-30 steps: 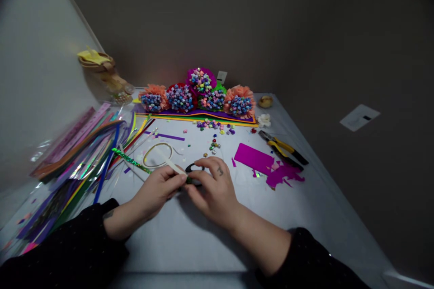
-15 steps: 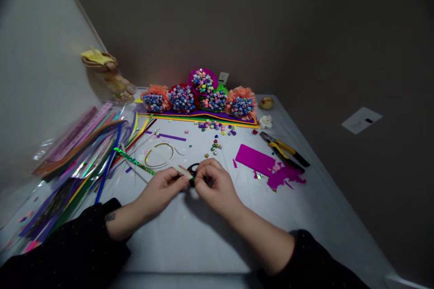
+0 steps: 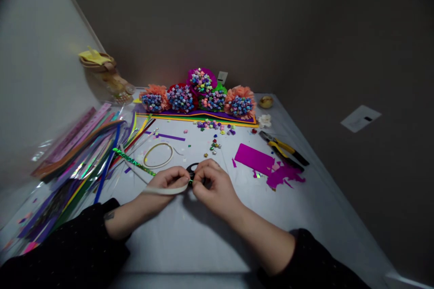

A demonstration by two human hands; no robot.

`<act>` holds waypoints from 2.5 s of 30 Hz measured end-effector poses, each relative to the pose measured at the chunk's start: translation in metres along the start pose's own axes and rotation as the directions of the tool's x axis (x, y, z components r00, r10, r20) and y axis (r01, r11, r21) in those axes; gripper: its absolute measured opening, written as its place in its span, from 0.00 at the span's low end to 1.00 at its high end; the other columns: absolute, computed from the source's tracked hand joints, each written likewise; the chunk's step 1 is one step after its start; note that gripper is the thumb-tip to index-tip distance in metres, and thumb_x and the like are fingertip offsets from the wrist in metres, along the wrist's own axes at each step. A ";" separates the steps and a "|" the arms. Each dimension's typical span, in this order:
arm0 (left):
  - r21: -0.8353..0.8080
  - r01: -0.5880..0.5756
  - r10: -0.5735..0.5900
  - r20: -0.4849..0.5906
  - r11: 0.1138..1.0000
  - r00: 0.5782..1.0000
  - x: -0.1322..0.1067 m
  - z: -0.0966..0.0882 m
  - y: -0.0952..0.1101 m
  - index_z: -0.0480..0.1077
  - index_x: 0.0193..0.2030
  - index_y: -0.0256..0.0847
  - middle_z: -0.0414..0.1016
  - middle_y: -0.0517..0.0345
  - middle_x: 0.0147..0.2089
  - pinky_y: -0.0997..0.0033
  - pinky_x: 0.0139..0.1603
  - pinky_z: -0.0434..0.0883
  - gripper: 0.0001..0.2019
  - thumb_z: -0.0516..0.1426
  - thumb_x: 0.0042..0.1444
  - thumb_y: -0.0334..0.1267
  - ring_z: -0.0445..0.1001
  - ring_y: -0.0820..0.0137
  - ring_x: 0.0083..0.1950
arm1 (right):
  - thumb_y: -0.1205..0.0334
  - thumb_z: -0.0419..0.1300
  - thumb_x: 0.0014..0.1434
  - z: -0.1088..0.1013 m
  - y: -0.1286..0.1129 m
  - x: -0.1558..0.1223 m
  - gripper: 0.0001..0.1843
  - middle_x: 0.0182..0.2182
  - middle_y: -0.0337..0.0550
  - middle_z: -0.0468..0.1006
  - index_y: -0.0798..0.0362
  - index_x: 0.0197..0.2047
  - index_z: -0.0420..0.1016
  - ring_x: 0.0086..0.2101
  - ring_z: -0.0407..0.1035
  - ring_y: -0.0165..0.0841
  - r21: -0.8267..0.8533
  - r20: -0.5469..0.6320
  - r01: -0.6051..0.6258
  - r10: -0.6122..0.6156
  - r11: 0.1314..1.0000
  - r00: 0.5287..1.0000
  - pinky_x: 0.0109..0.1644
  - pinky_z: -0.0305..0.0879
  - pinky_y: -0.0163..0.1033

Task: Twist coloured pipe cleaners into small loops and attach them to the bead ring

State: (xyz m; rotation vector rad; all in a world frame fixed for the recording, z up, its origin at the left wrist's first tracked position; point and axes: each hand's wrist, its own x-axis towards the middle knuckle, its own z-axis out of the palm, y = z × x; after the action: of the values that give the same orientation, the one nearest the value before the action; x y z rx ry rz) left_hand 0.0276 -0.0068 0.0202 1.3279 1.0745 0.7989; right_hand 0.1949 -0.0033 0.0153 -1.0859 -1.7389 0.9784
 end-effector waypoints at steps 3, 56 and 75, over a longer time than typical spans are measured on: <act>0.030 0.008 -0.009 0.022 1.000 1.000 0.000 -0.001 0.002 0.67 0.29 0.37 0.66 0.62 0.26 0.75 0.31 0.62 0.10 0.54 0.54 0.42 0.63 0.74 0.29 | 0.72 0.56 0.47 0.001 0.001 -0.001 0.07 0.31 0.42 0.71 0.52 0.23 0.67 0.33 0.68 0.32 -0.015 0.001 0.012 -0.012 1.000 1.000 0.37 0.64 0.38; 0.329 -0.399 0.428 -0.020 0.856 0.903 -0.008 -0.006 -0.001 0.71 0.33 0.37 0.72 0.58 0.31 0.75 0.36 0.66 0.05 0.55 0.59 0.32 0.70 0.73 0.34 | 0.68 0.60 0.53 -0.001 -0.002 -0.009 0.04 0.50 0.46 0.65 0.50 0.28 0.70 0.53 0.57 0.44 -0.413 -0.174 0.250 -0.345 0.876 0.922 0.57 0.52 0.55; 0.222 -0.140 0.159 -0.068 0.965 0.985 -0.006 -0.002 -0.002 0.71 0.28 0.37 0.73 0.59 0.27 0.74 0.33 0.65 0.11 0.55 0.57 0.40 0.68 0.72 0.31 | 0.67 0.58 0.53 0.000 0.001 -0.006 0.04 0.46 0.49 0.68 0.52 0.26 0.70 0.49 0.65 0.40 -0.076 -0.069 0.115 -0.120 0.990 0.990 0.46 0.65 0.44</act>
State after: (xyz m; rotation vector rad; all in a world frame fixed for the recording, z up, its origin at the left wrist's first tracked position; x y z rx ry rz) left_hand 0.0230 -0.0119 0.0197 1.5857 1.1642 0.8763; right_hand 0.1970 -0.0088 0.0126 -1.0388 -1.7688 0.7996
